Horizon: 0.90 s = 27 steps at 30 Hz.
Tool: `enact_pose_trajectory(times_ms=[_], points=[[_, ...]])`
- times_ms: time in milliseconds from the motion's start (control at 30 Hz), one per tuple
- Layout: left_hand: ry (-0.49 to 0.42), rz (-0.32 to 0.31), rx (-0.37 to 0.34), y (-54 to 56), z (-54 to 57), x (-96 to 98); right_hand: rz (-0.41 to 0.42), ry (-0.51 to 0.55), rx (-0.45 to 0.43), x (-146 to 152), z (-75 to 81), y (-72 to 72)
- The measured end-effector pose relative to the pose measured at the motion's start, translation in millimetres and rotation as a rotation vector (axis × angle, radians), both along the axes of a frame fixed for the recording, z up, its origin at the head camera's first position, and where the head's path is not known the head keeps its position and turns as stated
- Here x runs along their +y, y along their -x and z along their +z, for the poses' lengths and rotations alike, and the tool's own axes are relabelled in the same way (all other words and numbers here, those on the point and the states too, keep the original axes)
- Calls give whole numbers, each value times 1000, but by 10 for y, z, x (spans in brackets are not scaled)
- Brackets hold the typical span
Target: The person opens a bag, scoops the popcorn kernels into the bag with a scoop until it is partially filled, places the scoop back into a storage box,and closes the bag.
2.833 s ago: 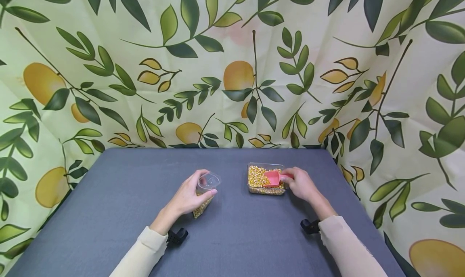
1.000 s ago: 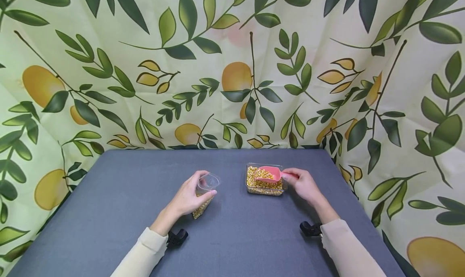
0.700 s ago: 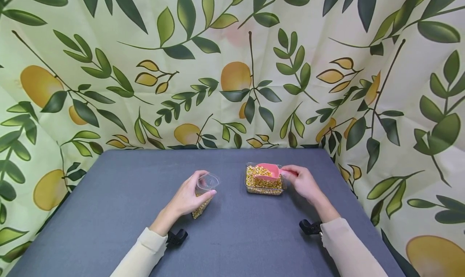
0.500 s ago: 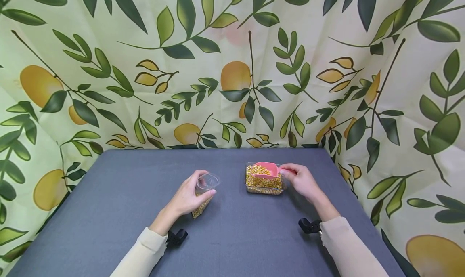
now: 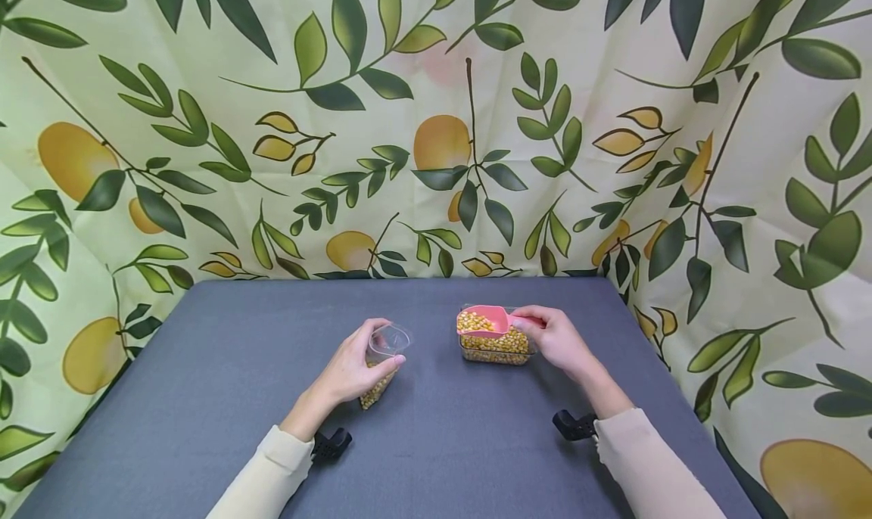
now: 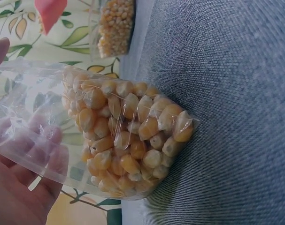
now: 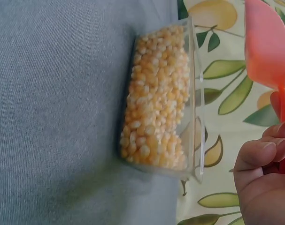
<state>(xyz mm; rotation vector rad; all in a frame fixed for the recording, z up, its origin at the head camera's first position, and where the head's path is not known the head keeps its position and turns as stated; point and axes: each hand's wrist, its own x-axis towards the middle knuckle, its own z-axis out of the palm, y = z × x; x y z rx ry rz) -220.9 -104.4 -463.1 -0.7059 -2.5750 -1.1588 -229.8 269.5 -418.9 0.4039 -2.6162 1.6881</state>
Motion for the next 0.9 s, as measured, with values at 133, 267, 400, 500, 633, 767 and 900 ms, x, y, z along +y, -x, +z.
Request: enact_pose_trajectory(times_ms=[133, 267, 400, 500, 633, 767, 900], points=[[1, 0, 1, -1, 1, -1, 18, 8, -7, -61, 27, -16], [3, -1, 0, -3, 6, 1, 31, 7, -26, -145, 69, -29], [0, -4, -5, 1, 12, 1, 36, -8, -4, -224, 86, -29], [-5, -10, -8, 8, 16, 4, 37, -17, 27, -268, 79, -25], [-8, -17, -9, 14, 18, 8, 47, -19, 47, -322, 84, -19], [-4, -18, -14, 13, 13, 9, 62, -15, 45, -379, 97, -19], [-8, -13, -20, 13, 9, 5, 78, -24, 48, -448, 95, -1]])
